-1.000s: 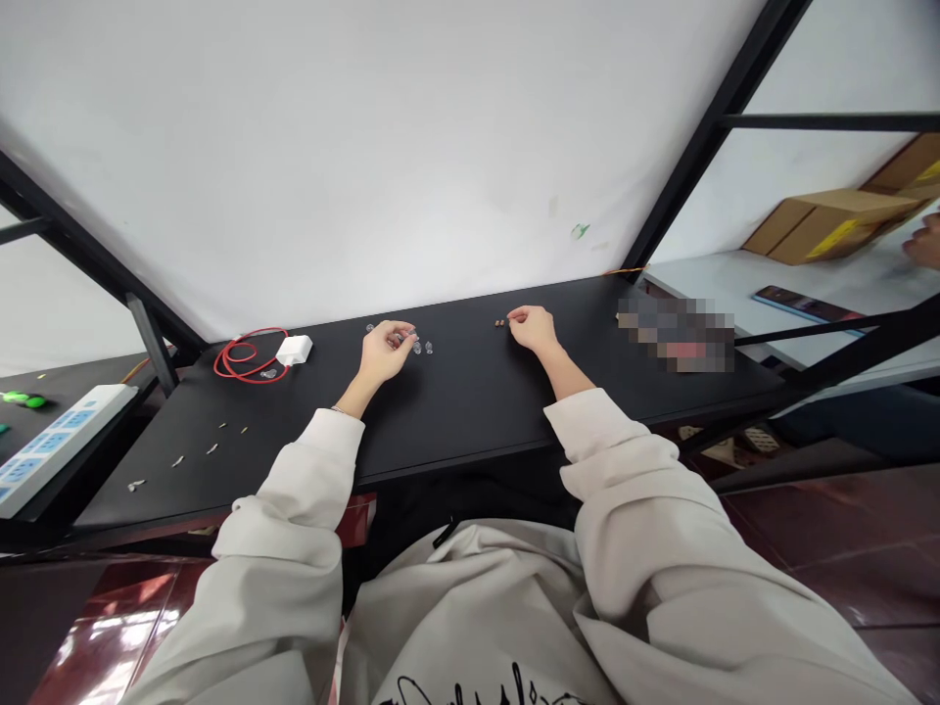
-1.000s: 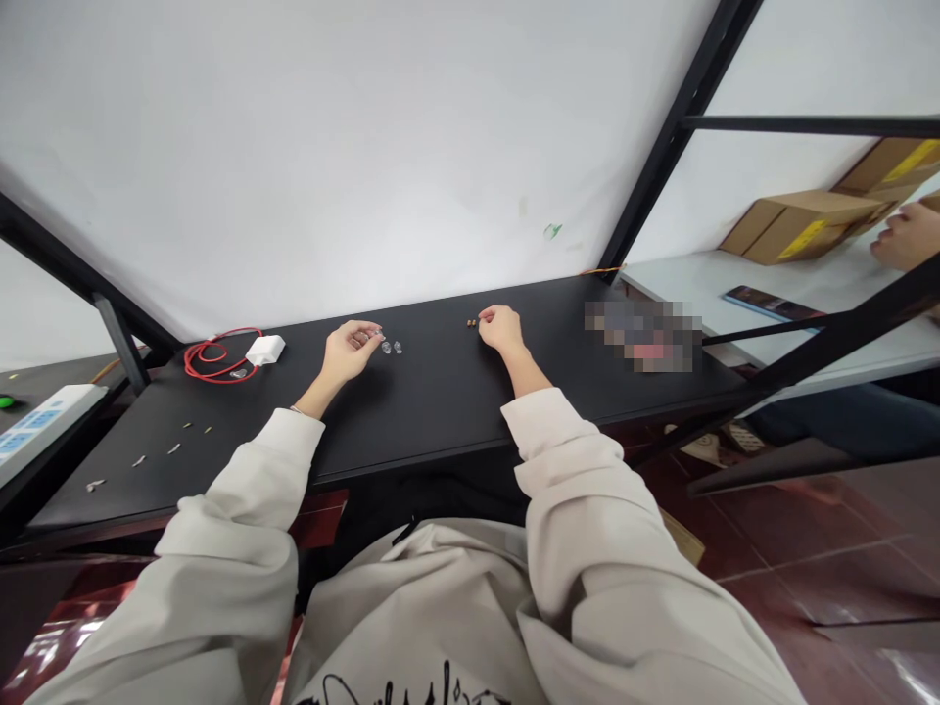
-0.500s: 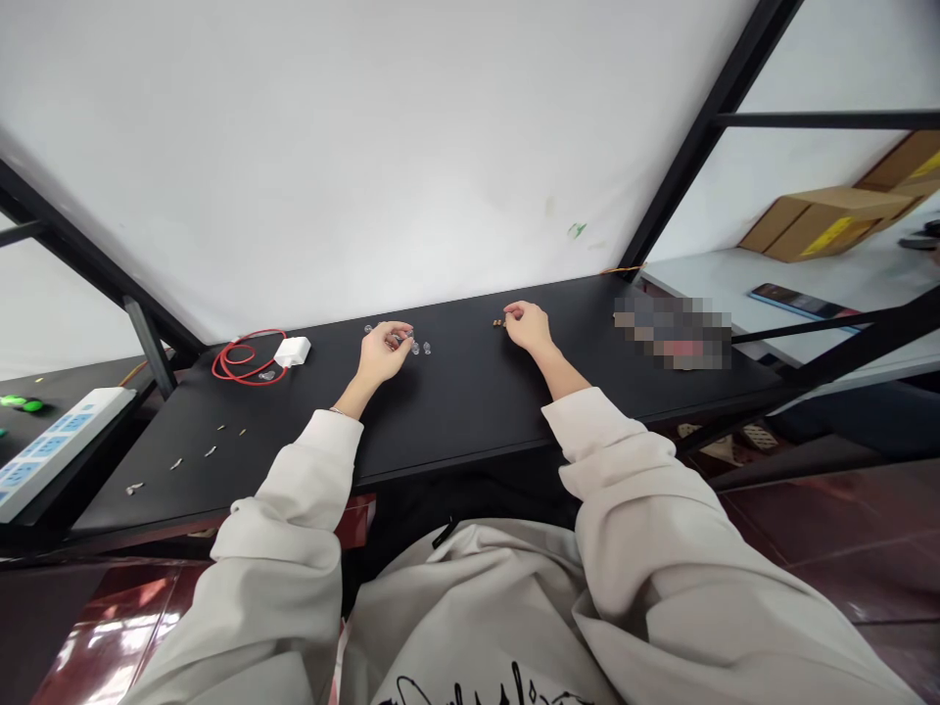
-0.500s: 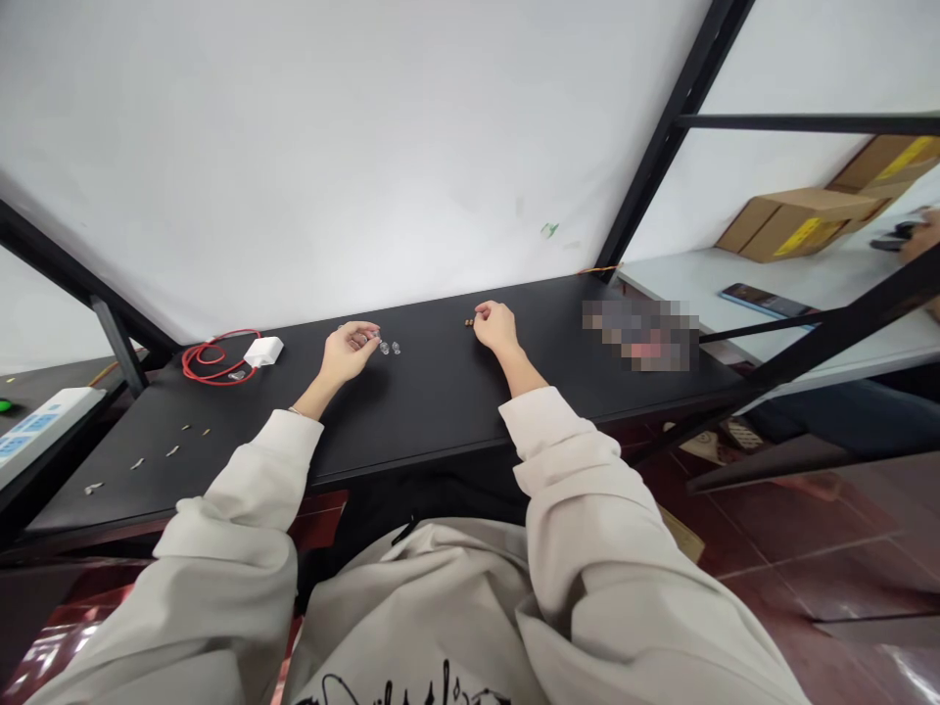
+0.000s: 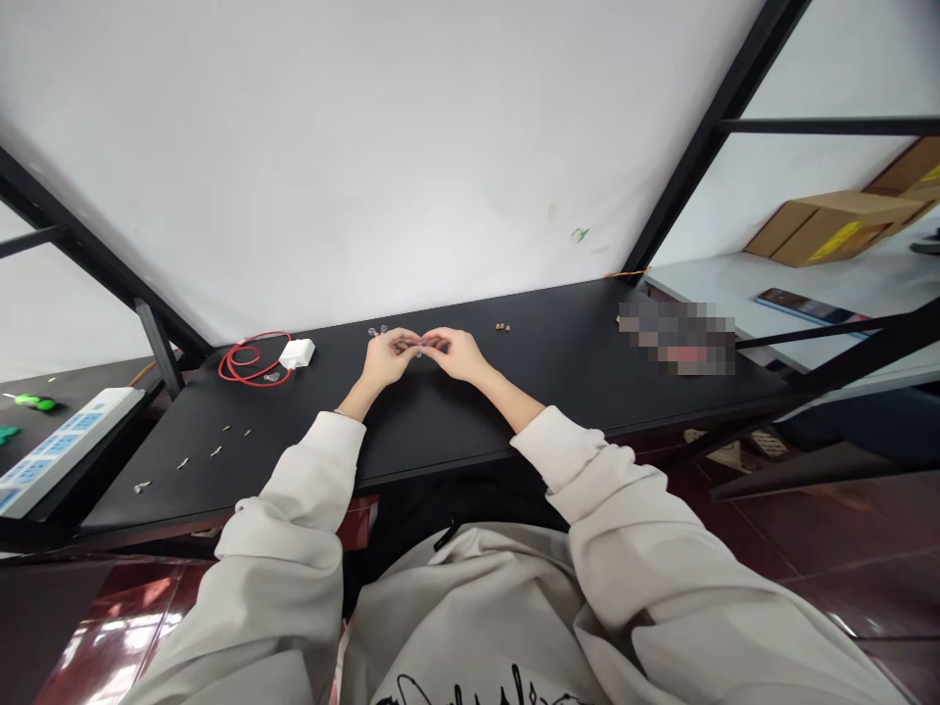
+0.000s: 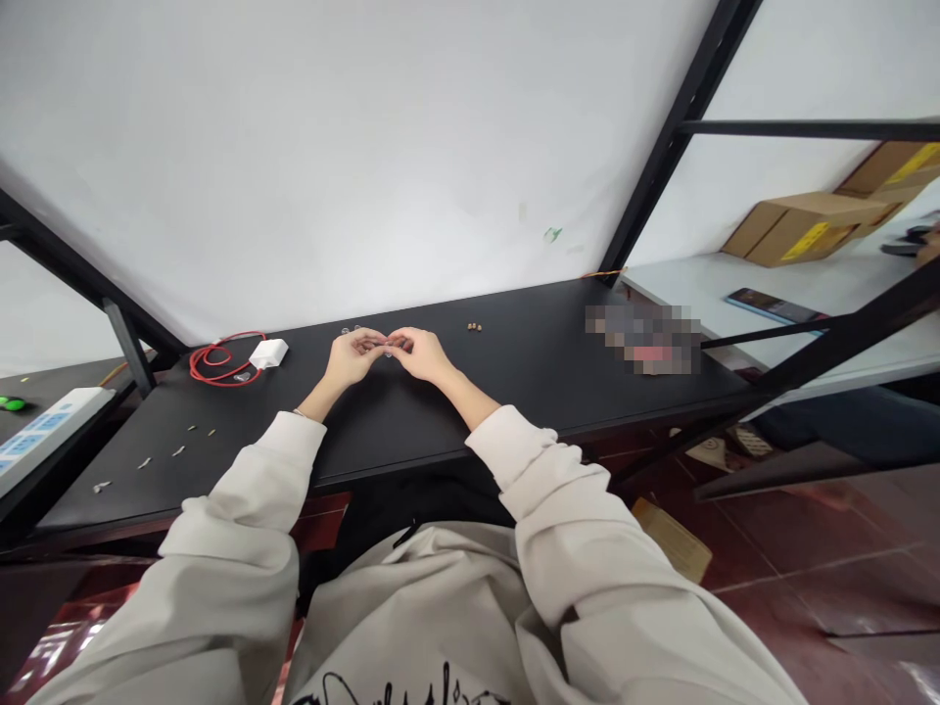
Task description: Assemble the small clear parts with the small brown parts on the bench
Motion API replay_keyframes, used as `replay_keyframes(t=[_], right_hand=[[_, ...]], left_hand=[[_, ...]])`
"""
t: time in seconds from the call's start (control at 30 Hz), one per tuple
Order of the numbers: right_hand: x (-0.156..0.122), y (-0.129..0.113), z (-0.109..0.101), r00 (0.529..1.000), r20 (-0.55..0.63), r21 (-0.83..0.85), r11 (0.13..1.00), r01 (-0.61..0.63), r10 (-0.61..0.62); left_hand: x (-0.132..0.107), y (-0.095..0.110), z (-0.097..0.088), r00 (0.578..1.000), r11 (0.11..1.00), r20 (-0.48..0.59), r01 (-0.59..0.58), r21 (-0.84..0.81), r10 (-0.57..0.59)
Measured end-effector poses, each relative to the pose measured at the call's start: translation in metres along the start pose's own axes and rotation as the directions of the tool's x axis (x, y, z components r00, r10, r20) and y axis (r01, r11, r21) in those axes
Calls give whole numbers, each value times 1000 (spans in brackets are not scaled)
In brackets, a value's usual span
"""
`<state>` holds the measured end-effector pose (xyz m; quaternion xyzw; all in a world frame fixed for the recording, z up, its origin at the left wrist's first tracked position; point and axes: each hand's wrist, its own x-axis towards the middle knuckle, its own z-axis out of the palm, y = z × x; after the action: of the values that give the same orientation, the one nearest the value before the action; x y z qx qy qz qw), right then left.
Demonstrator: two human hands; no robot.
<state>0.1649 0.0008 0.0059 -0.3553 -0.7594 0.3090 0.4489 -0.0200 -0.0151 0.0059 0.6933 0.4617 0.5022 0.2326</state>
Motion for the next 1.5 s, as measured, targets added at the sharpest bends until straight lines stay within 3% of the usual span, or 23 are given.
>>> replay_keyframes(t=[0.1,0.27,0.47,0.6,0.83,1.07,1.27,1.4,1.5], right_hand=[[6,4,4,997,-55,3,999,-44,45],[13,25,-14,973,-189,-118,981,-157,132],[12,35,-26,966,4,-265,932,-249,259],[11,33,-23,973,19,-302,929,-215,231],[10,27,-20,975,53,-329,925,-189,217],[9,24,-18,974,87,-331,928,-172,211],[6,16,-21,994,3,-230,967,-106,109],[0,7,-16,996,81,-101,995,-22,30],[-2,2,-14,996,84,-54,998,-27,32]], left_hand=[[2,3,-5,1000,997,-23,19,77,-17],[6,1,-27,991,878,-75,136,458,-114],[6,-2,-39,981,750,-25,162,642,-191],[6,-4,-33,979,738,33,131,662,-203],[6,-11,-29,987,732,95,30,681,-128],[5,-11,-25,1000,857,-15,15,515,-9],[1,0,-10,1000,994,-5,23,107,-23],[-3,6,1,995,973,98,43,-228,-21],[-3,5,3,991,951,125,82,-299,-47]])
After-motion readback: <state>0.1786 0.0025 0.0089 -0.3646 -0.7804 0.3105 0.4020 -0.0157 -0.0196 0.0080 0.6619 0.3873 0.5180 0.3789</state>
